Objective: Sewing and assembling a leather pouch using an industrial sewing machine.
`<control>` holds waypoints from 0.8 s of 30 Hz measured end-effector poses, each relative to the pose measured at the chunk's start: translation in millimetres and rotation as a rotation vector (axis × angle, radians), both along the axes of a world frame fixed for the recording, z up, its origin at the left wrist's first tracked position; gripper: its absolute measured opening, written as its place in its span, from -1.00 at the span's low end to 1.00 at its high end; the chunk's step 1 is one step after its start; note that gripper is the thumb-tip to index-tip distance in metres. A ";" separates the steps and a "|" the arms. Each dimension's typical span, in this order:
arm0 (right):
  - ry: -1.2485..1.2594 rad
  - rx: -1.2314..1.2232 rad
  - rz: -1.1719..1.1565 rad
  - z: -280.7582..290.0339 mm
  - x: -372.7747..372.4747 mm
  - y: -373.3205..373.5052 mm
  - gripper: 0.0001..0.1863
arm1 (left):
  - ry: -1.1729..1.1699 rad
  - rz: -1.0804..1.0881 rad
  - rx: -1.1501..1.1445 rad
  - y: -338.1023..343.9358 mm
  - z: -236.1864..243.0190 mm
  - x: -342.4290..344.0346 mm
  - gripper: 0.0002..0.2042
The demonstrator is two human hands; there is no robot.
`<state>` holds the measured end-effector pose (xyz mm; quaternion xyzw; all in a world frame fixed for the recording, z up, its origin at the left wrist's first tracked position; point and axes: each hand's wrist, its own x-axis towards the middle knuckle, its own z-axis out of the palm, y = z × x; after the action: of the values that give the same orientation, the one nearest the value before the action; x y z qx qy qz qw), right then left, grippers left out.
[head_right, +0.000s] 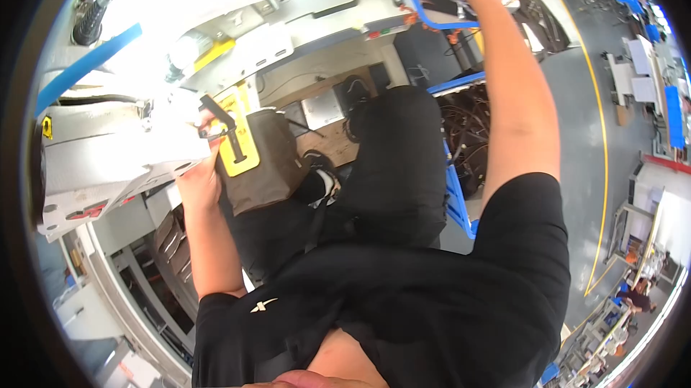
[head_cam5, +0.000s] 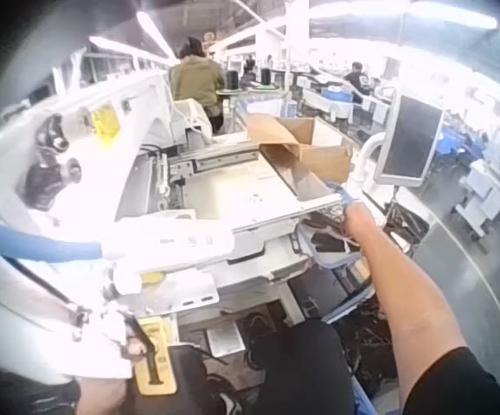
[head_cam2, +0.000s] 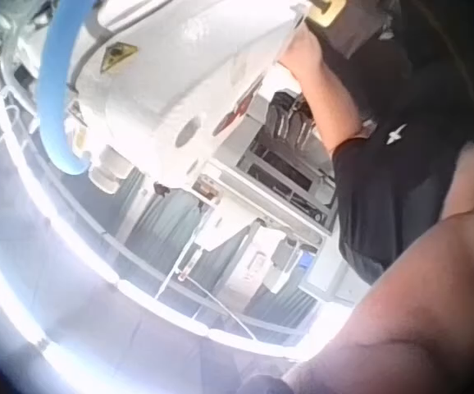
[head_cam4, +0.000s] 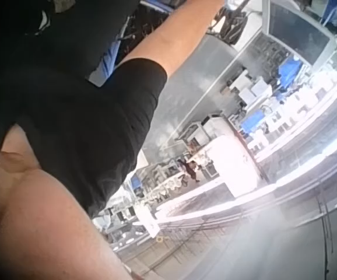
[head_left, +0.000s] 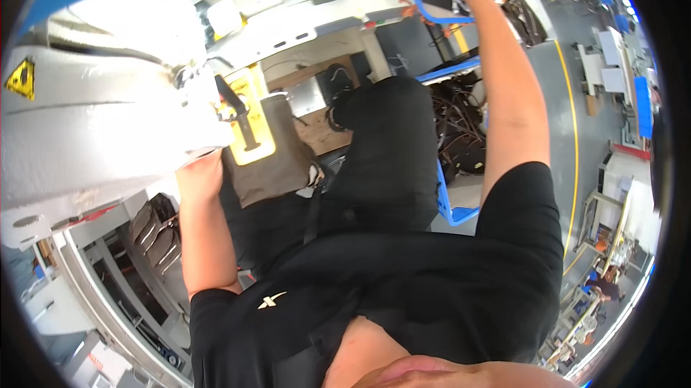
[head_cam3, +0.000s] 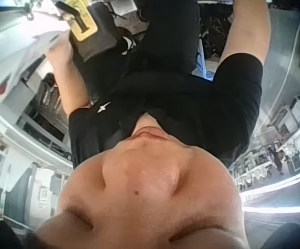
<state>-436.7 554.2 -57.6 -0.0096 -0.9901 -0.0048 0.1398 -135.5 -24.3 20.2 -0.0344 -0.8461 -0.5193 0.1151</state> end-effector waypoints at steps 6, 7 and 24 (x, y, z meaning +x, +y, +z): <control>-0.048 0.106 0.067 6.8 -14.9 16.1 -0.77 | 0.006 -0.053 0.003 12.1 6.4 -5.9 -0.64; -0.036 0.112 0.079 12.9 -10.0 10.7 -0.76 | -0.068 -0.052 0.344 12.9 1.5 -5.0 -0.65; 0.131 -0.652 -0.033 75.7 163.7 -128.1 -0.71 | 0.087 -0.145 -0.076 -3.4 -15.5 -4.2 -0.81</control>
<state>-273.0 426.1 18.1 -0.0701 -0.9280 0.3109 0.1928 -139.6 -27.8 4.7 -0.1225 -0.8547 -0.4917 0.1125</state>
